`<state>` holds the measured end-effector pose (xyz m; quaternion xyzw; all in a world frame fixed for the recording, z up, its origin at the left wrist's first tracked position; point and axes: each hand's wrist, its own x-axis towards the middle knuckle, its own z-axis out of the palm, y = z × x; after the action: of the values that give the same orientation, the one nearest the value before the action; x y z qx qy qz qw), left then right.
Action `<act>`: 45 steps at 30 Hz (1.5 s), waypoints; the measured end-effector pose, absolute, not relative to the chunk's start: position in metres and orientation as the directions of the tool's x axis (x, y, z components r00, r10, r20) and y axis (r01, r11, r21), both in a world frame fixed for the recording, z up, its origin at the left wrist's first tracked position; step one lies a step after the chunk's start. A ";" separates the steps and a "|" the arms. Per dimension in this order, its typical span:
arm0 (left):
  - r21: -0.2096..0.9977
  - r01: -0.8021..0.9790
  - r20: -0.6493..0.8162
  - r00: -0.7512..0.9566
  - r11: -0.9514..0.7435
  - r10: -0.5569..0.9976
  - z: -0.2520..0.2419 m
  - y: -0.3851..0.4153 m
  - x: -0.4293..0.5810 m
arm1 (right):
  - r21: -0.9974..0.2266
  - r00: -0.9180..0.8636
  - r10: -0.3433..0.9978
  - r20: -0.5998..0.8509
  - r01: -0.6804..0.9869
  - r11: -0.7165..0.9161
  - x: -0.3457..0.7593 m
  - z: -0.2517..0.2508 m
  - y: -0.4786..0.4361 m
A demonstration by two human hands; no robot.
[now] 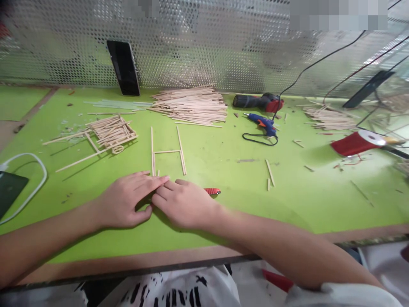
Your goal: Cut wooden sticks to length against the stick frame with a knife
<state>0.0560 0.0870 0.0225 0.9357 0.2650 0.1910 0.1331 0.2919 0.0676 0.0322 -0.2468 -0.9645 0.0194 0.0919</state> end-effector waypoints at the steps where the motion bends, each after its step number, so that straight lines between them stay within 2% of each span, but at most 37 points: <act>1: 0.352 0.440 0.292 0.787 -0.826 0.543 0.023 0.088 0.056 | -0.078 -0.862 0.478 0.170 0.472 0.878 0.292 0.032 0.068; 8: 0.345 0.407 0.310 0.801 -0.846 0.512 0.025 0.090 0.055 | -0.043 -0.867 0.464 0.182 0.464 0.885 0.292 0.032 0.067; 18: 0.349 0.480 0.309 0.751 -0.804 0.583 0.024 0.087 0.059 | -0.028 -0.859 0.480 0.181 0.483 0.875 0.294 0.036 0.066; 45: 0.333 0.486 0.321 0.748 -0.808 0.581 0.024 0.086 0.061 | -0.015 -0.874 0.428 0.229 0.436 0.900 0.303 0.037 0.065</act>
<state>0.0615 0.0858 0.0242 0.9278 0.2874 0.2083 0.1147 0.3031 0.0653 0.0370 -0.2230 -0.9679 -0.0184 0.1141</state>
